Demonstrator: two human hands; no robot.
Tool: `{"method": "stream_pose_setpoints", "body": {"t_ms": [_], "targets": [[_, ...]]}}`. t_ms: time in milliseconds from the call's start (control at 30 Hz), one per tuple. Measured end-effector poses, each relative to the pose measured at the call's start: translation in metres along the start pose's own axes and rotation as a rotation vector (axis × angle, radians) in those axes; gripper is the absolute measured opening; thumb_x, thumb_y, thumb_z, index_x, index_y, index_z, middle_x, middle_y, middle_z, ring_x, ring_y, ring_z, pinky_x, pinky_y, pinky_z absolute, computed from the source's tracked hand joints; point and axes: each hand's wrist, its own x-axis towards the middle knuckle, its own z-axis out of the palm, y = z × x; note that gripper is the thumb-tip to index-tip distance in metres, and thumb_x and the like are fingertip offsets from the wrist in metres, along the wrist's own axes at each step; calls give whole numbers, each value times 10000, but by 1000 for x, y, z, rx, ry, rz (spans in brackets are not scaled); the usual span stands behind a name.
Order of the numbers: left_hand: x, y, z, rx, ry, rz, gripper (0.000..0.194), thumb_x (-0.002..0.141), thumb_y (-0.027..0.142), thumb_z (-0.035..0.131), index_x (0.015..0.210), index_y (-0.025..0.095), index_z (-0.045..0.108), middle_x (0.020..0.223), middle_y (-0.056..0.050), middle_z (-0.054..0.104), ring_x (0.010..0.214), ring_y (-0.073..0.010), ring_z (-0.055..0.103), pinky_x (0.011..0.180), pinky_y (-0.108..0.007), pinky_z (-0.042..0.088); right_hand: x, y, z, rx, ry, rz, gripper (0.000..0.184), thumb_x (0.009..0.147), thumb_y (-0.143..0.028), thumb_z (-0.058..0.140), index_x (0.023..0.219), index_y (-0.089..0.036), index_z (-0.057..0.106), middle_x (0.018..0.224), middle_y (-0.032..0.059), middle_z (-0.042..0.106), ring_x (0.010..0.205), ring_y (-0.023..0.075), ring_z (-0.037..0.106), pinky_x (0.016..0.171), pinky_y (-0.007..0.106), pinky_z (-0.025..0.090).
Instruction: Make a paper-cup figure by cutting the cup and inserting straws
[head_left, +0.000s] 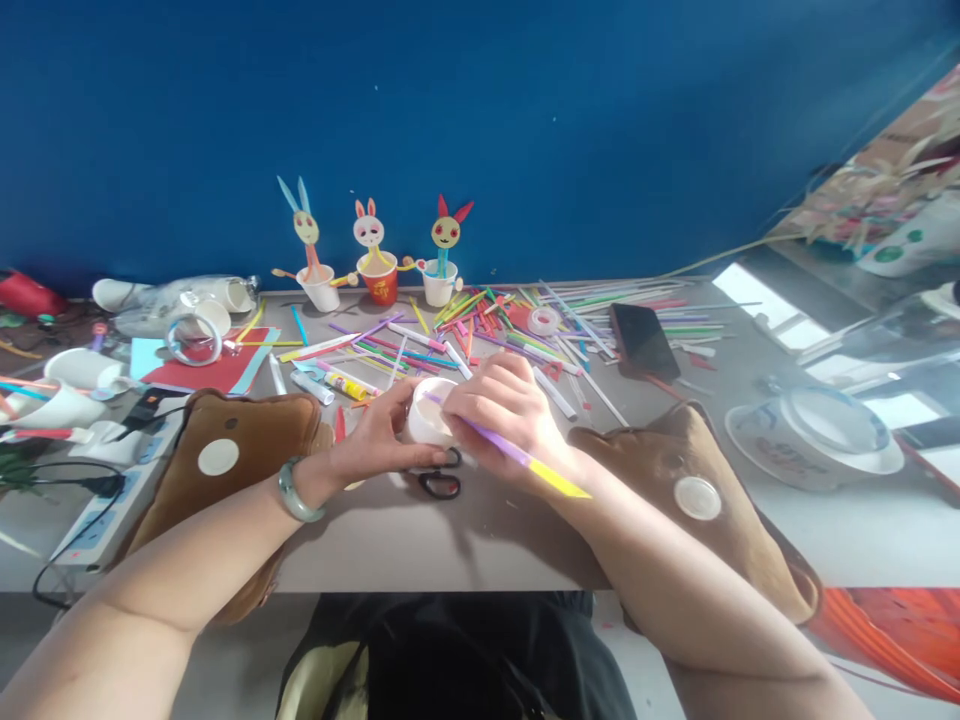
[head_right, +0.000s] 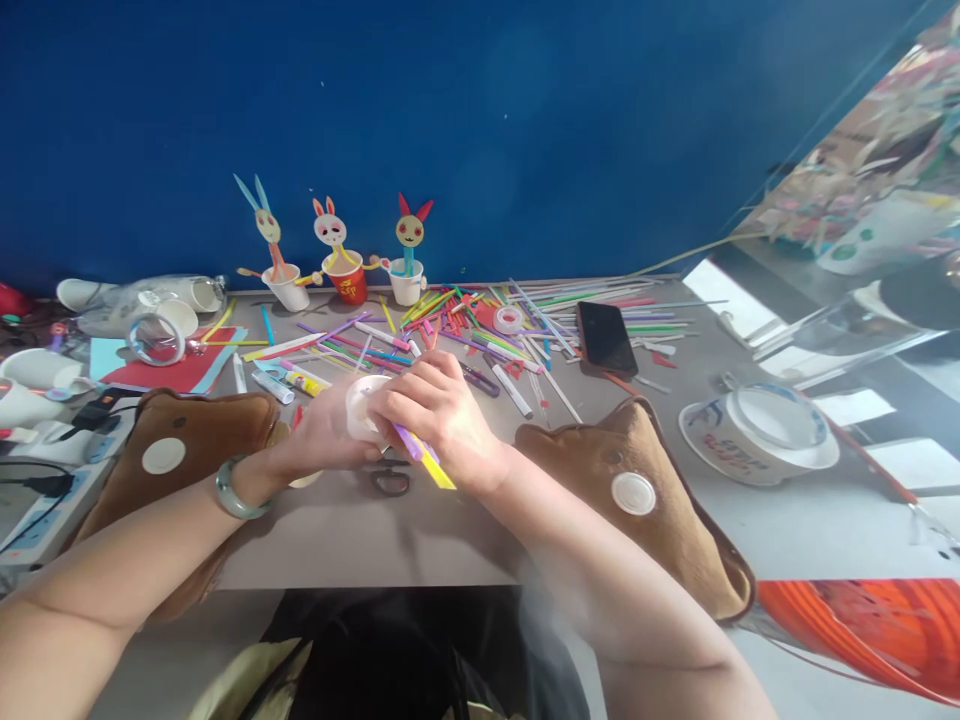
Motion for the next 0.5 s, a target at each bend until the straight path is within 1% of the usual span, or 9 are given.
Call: {"method": "stream_pose_setpoints", "body": {"t_ms": [100,200,267,333,433,500], "targets": [[0,-1,-1,2,7,6,594,661,408,879,1132,165,611,1013,-96,681,871,-227,656,709,-316,556,1,-1,-1,29,11,-1,120,925,-187,588,1019,-249,630,883,2,749,767,154,640,879,386,436],[0,-2,-1,87,48,30,611,656,393,882,1168,176,628,1020,-102,696,873,-240,667,702,-327,565,3,-3,0,41,59,86,92,881,-169,621,927,-246,644,787,-15,748,689,145,644,856,379,445],[-1,-3,-1,147,74,40,590,665,401,876,1164,190,645,1018,-101,705,871,-248,676,691,-331,573,3,-4,2,23,100,151,62,847,-184,638,857,-245,640,712,-26,727,618,144,619,833,380,453],[-2,-4,0,174,96,46,584,672,401,872,1174,204,651,1037,-98,709,896,-254,683,697,-331,579,2,-2,5,3,129,181,52,821,-200,647,801,-244,626,660,-34,706,567,144,586,816,383,463],[-3,-6,1,166,108,49,613,672,399,873,1208,210,644,1072,-99,713,937,-260,689,719,-329,583,0,0,10,2,158,205,80,810,-206,655,757,-248,612,631,-41,698,561,152,579,807,385,481],[-3,-9,2,139,94,45,638,684,406,863,1241,203,628,1091,-106,712,948,-262,690,727,-329,583,-1,1,11,17,178,228,94,811,-208,661,746,-250,607,628,-41,699,567,155,583,789,379,494]]}}
